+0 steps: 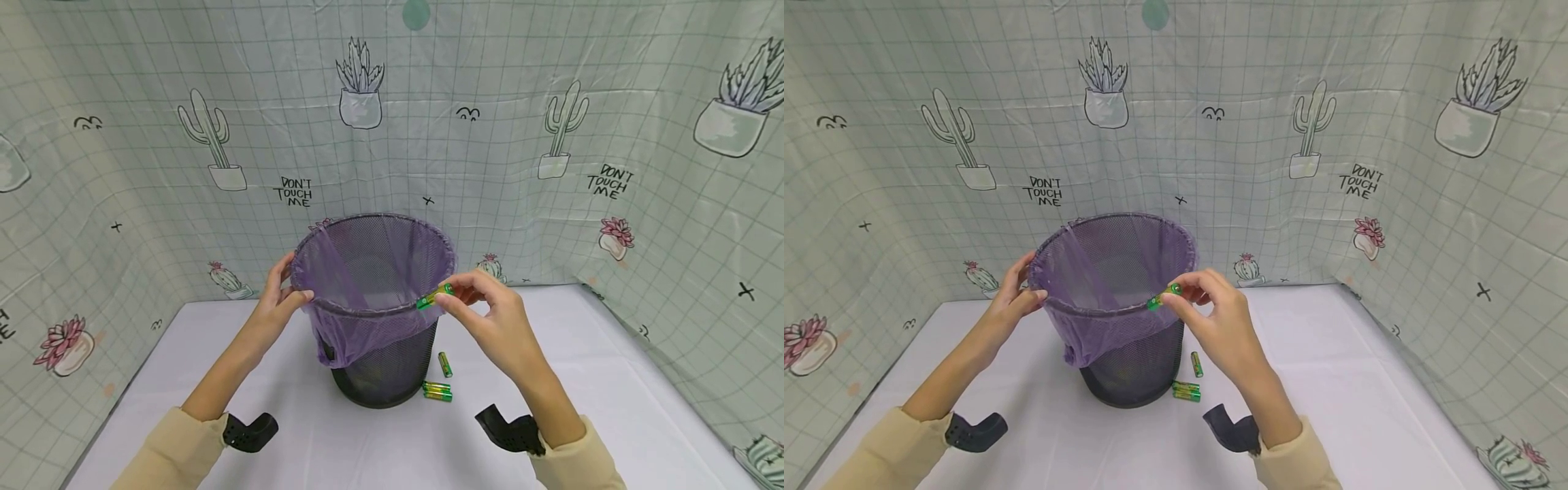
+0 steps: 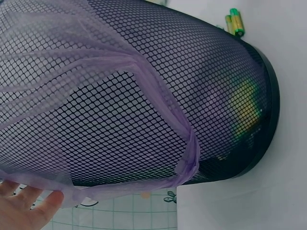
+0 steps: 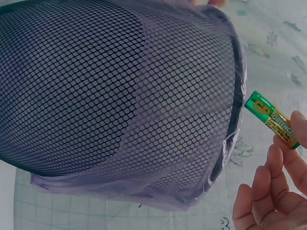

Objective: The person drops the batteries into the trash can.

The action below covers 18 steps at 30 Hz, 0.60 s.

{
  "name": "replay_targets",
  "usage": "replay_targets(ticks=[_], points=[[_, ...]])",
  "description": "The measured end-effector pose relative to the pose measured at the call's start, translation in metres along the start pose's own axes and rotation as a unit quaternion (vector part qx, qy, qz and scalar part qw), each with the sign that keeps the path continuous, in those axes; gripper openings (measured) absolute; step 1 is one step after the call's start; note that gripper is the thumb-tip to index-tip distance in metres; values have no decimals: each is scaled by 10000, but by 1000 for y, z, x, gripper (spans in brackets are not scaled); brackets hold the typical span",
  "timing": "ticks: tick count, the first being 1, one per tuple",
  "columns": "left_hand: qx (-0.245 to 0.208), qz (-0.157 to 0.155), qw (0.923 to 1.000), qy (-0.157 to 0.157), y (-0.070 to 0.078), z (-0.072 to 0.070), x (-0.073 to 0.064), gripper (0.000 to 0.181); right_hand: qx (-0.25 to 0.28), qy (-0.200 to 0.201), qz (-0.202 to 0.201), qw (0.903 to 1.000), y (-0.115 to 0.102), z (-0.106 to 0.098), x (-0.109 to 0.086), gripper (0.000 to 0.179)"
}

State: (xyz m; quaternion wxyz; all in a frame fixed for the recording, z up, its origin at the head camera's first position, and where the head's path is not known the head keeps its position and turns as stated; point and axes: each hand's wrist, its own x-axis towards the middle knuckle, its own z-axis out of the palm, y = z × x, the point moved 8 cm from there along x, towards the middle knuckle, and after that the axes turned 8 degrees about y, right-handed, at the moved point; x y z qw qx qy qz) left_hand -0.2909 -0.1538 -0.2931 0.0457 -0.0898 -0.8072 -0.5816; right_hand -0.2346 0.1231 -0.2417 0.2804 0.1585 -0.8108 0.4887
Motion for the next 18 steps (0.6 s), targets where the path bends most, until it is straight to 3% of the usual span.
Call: replay_targets(ticks=[10,18], points=[[8,-23,10000,5,0,0,-1,76,-23,-53,-147,9999,-6,16,8,16],[-26,1,10000,14,0,0,0,76,-444,-281,-224,9984,-2,31,12,17]])
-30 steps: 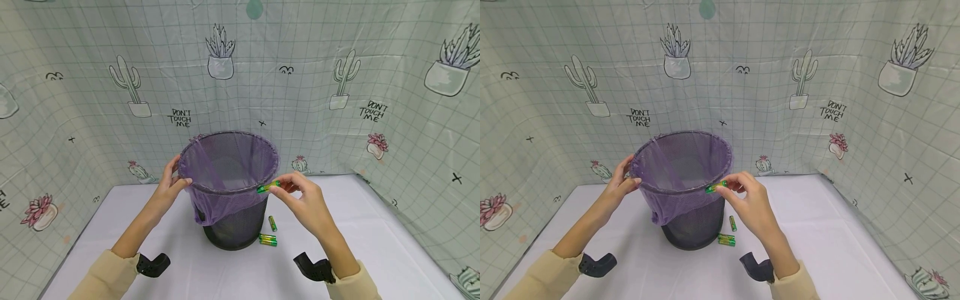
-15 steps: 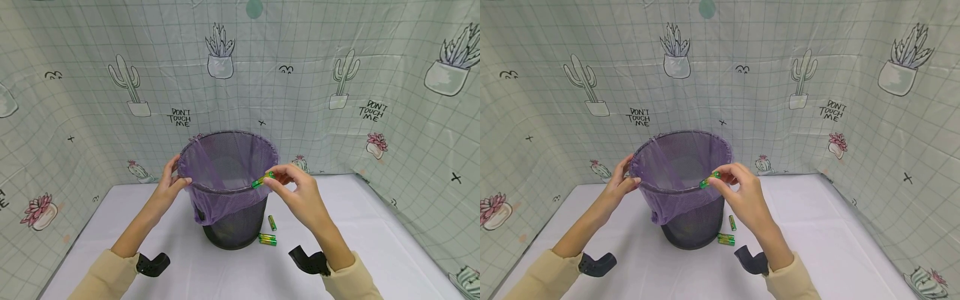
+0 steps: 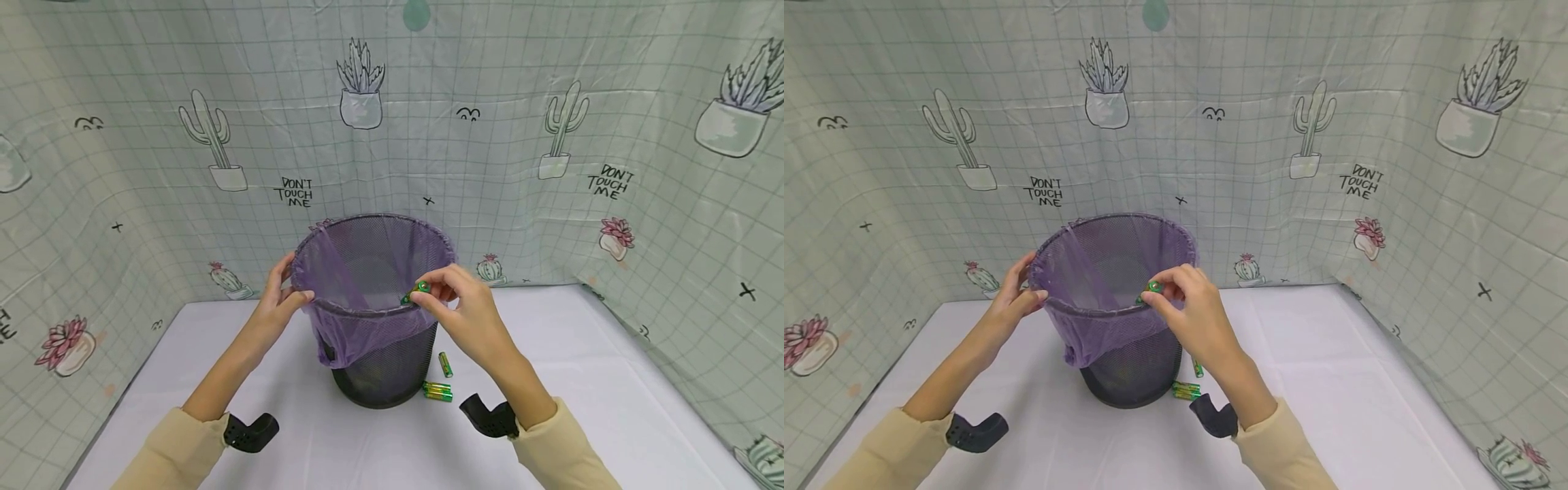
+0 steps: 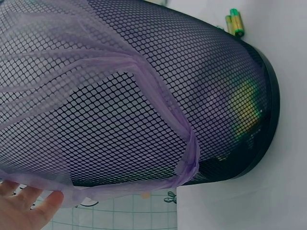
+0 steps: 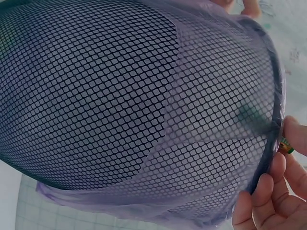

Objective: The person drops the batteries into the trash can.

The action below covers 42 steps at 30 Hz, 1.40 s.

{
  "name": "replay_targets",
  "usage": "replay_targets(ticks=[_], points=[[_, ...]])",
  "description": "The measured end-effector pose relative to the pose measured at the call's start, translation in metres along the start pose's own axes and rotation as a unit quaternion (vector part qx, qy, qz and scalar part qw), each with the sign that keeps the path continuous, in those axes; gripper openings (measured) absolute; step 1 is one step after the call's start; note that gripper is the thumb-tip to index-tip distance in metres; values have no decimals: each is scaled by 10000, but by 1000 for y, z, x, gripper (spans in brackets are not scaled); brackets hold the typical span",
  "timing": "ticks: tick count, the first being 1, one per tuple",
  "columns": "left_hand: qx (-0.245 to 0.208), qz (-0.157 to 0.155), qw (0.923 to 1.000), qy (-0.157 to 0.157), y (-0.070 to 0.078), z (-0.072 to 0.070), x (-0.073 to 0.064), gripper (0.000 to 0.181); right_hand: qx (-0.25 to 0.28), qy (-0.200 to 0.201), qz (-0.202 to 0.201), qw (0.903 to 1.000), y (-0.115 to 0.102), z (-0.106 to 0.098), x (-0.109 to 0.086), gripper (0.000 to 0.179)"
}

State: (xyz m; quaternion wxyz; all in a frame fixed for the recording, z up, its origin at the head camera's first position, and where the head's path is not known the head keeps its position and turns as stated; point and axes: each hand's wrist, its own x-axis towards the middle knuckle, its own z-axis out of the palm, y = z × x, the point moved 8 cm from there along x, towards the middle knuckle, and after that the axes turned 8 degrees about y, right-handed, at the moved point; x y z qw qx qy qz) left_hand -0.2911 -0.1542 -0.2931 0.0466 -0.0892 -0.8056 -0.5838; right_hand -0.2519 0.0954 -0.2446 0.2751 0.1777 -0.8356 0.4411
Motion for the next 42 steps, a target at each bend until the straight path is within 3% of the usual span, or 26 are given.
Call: replay_targets(ticks=[22,33,42], points=[[-21,57,10000,-5,0,1,-1,75,235,28,172,9996,5,-3,-5,13],[17,59,10000,-11,0,1,-1,75,266,140,769,9966,47,-7,-27,14],[-19,79,10000,-13,0,1,-1,75,-157,-217,1338,9906,88,6,-47,13]])
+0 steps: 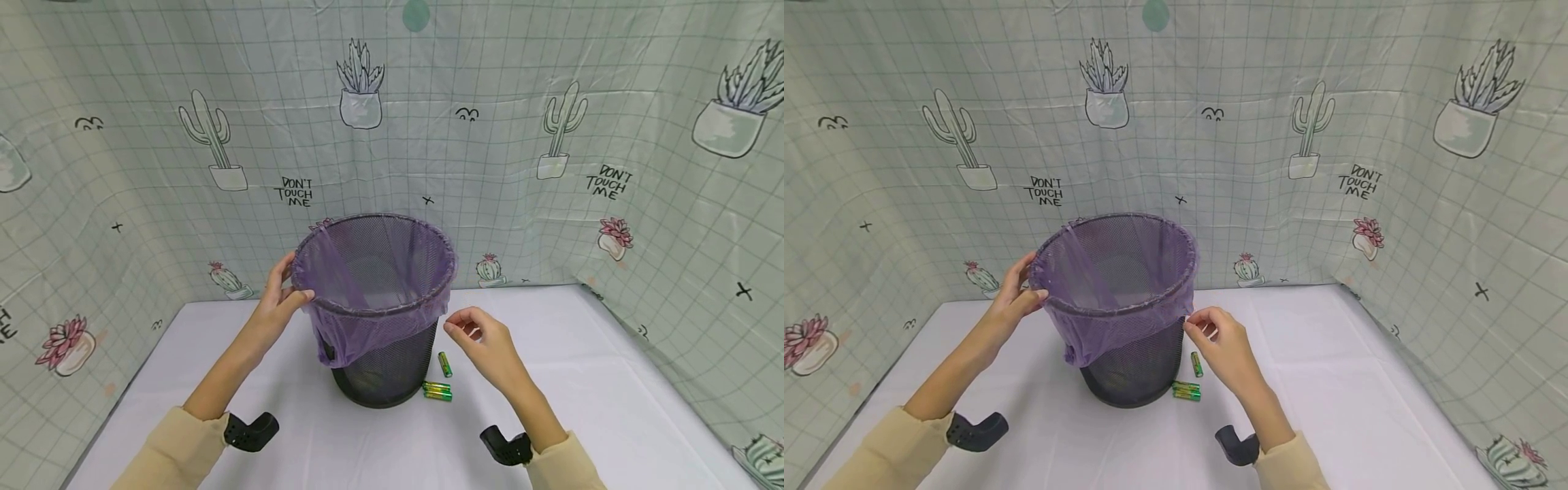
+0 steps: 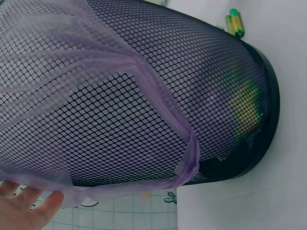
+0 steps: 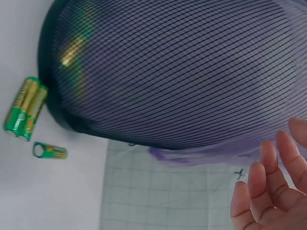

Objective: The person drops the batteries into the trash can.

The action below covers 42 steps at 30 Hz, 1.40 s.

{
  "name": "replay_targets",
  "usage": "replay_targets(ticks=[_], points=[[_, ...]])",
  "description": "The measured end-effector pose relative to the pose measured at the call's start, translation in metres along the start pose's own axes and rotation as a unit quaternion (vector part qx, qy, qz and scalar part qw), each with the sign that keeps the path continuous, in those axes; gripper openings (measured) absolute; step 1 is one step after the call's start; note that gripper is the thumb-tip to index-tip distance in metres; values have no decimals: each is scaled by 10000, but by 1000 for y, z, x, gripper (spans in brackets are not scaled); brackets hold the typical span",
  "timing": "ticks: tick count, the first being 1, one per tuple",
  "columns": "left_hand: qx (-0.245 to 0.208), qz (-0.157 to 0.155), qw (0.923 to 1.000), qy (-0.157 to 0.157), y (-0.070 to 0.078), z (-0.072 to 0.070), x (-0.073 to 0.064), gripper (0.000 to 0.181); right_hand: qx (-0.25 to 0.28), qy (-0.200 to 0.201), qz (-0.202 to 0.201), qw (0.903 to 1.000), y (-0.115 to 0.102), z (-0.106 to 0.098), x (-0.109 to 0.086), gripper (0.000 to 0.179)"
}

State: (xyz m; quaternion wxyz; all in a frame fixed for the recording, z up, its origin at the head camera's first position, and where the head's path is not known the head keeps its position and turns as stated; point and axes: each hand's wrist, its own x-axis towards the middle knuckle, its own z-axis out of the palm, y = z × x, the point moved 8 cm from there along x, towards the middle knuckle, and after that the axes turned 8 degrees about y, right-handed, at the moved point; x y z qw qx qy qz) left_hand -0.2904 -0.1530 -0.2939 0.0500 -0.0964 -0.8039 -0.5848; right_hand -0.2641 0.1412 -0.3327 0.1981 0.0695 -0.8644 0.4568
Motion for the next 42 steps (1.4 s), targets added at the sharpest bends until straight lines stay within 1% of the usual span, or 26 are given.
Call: replay_targets(ticks=[7,11,17,24,27,31,37,42], points=[[-5,2,10000,-9,0,0,0,76,-117,-129,414,9990,30,8,-8,12],[-6,-8,10000,-17,0,-1,0,76,-142,-286,607,9976,45,17,-13,12],[1,-9,10000,-4,0,0,0,75,-284,-697,940,9927,66,31,-23,14],[15,-37,10000,-5,-1,0,0,76,-301,-1216,1067,9864,88,44,-36,16],[19,-55,10000,-6,-1,0,0,75,-256,-1421,1121,9832,95,49,-42,18],[25,-59,10000,-4,0,0,0,76,-190,-1591,1147,9804,100,53,-47,18],[23,-49,10000,-9,0,0,0,76,-134,-1726,1219,9773,107,58,-52,20],[56,-76,10000,-13,-1,0,0,75,-140,-1761,1341,9751,115,62,-54,19]])
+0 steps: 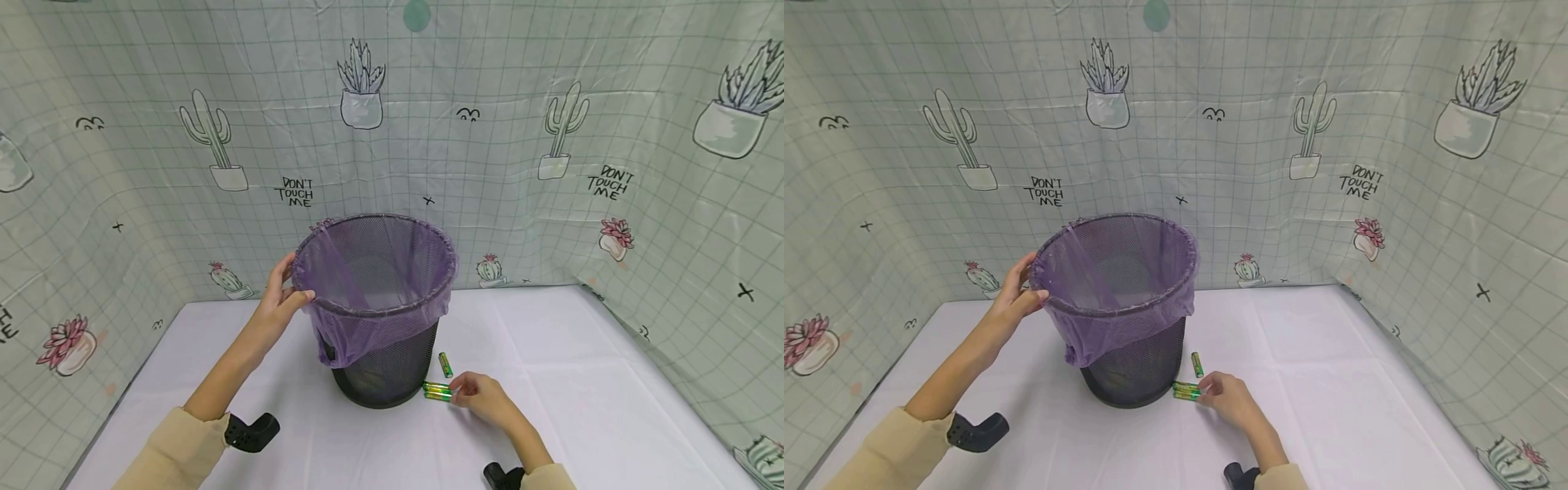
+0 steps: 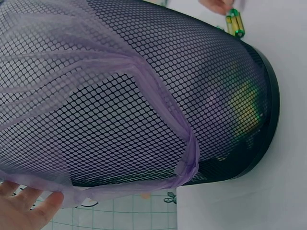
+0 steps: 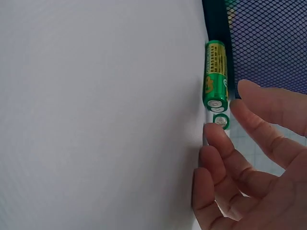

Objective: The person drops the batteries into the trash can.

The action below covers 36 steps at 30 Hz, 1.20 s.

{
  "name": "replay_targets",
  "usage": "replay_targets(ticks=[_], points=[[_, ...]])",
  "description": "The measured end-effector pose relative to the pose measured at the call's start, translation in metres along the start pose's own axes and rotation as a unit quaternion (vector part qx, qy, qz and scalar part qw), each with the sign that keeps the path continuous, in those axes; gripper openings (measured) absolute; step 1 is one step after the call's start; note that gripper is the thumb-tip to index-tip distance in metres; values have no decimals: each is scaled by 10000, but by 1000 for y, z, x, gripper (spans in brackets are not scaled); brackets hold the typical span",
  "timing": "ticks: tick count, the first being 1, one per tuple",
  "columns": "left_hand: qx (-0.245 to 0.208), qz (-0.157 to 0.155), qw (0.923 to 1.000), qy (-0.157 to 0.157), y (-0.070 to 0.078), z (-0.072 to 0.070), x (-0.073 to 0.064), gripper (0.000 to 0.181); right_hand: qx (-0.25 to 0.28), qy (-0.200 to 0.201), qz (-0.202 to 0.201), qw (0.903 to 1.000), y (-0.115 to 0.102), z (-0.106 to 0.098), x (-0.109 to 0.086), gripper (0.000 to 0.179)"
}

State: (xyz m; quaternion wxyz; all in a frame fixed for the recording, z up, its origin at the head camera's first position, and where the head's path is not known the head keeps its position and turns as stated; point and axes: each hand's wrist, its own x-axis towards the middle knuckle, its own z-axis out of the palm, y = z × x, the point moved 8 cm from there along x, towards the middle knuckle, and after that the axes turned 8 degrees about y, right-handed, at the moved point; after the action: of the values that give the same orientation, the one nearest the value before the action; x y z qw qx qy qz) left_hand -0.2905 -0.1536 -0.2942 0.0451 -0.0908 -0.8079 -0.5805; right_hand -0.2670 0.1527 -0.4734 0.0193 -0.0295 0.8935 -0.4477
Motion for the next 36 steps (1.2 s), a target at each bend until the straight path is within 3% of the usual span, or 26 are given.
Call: replay_targets(ticks=[14,36], points=[[-26,-12,10000,4,-2,1,1,75,-180,226,395,9988,10,3,1,12],[-18,18,10000,-11,0,0,0,75,-444,340,367,9978,4,4,0,14]])
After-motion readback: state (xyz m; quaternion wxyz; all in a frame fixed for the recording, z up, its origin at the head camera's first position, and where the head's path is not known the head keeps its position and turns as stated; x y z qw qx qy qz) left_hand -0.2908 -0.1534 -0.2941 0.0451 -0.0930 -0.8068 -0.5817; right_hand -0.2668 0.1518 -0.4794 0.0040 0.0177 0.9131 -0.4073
